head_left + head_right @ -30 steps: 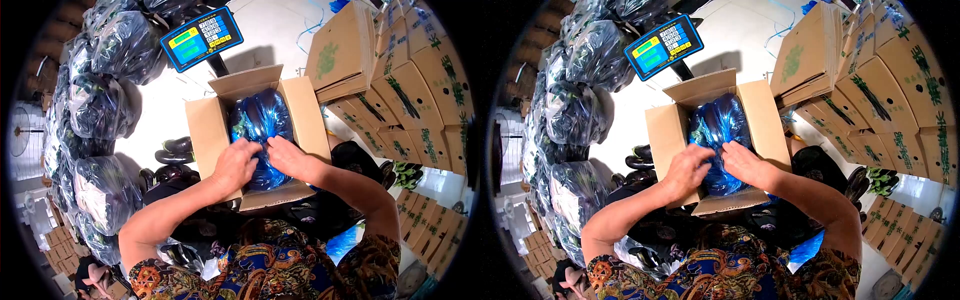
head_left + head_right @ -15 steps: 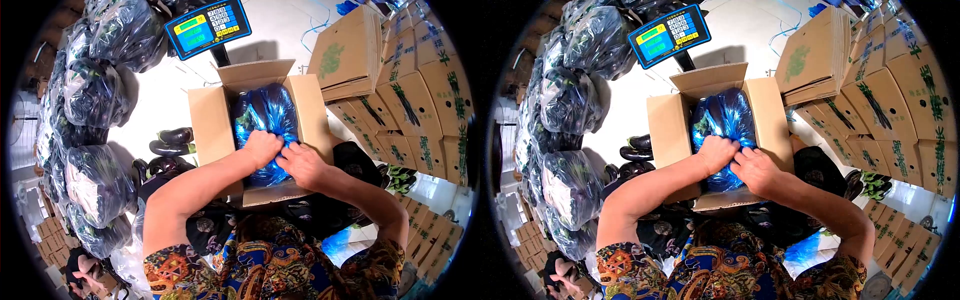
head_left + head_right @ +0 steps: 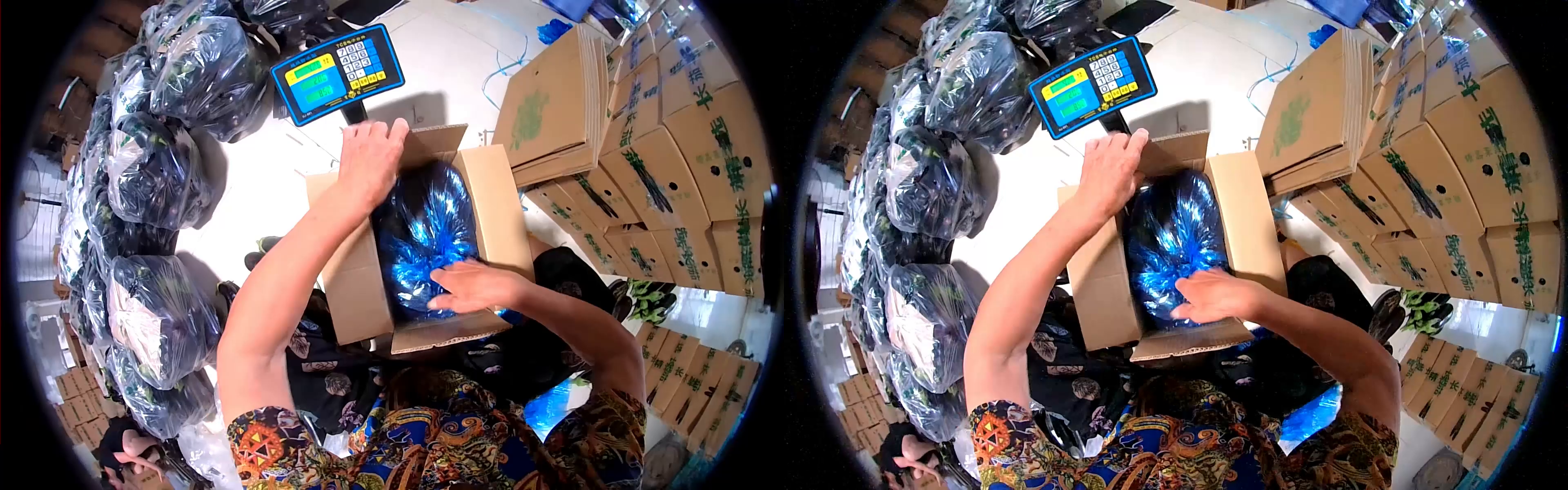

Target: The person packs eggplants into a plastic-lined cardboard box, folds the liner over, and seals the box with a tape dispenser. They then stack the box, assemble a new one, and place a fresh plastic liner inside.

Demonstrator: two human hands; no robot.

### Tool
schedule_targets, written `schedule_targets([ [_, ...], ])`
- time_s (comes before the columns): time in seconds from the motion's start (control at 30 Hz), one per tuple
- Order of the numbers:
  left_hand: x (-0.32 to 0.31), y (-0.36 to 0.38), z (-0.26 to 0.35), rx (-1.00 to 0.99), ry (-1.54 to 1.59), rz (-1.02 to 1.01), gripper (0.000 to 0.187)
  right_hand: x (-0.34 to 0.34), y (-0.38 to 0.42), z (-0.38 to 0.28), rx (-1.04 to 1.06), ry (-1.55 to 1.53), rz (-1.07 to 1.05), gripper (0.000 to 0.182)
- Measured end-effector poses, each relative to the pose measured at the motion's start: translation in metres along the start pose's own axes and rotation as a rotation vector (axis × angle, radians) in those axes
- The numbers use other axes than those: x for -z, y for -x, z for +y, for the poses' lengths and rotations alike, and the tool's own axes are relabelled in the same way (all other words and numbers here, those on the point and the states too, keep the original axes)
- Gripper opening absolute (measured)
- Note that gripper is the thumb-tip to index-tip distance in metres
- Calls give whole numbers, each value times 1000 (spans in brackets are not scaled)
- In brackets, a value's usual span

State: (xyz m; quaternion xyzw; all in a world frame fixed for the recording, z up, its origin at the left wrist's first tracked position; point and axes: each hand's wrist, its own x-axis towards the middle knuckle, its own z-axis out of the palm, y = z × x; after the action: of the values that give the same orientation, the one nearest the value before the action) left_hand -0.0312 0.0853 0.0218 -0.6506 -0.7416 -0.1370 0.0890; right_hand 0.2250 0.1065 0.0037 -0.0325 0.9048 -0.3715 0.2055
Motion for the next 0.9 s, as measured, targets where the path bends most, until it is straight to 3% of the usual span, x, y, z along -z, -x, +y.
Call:
schedule_targets([
  [0.1,-8,-19,-5,72,23,-77,24,16,15,-20,-250,-333,-133,93],
  [0.13,-12,-24,-5,18,80,71,15,8,24,-25,-231,-245,-145,99],
  [0.17,-15,-29,-7,23,72,52,16,1,32,-30,-211,-155,-160,105],
  [0.2,-17,-35,-8,28,63,31,17,8,32,-44,-268,-20,-231,96],
  [0.23,-18,-39,-8,31,54,7,18,-2,25,-48,-281,16,-83,75],
  [0.3,-18,-48,-8,29,50,0,17,18,8,-48,-332,-44,-282,67],
  [0.33,-19,-49,-8,30,48,-8,16,21,1,-43,-231,-9,-79,41],
  [0.37,-19,-48,-8,-7,69,-4,16,34,-8,-33,-303,-47,-198,41],
  [0.43,-17,-46,-12,-79,102,7,17,41,-5,-9,-202,-14,11,44],
  [0.53,-14,-18,-9,-190,144,-117,27,22,-7,2,-426,103,302,48],
  [0.63,-17,27,7,-339,151,-88,45,6,-15,10,-337,176,416,46],
  [0.67,-14,35,17,-264,132,-220,60,7,-15,11,-336,189,387,45],
  [0.8,-36,44,48,-44,193,-117,63,6,-15,8,-327,243,372,46],
  [0.9,-53,56,83,-79,186,23,61,-3,-16,11,-290,321,510,53],
])
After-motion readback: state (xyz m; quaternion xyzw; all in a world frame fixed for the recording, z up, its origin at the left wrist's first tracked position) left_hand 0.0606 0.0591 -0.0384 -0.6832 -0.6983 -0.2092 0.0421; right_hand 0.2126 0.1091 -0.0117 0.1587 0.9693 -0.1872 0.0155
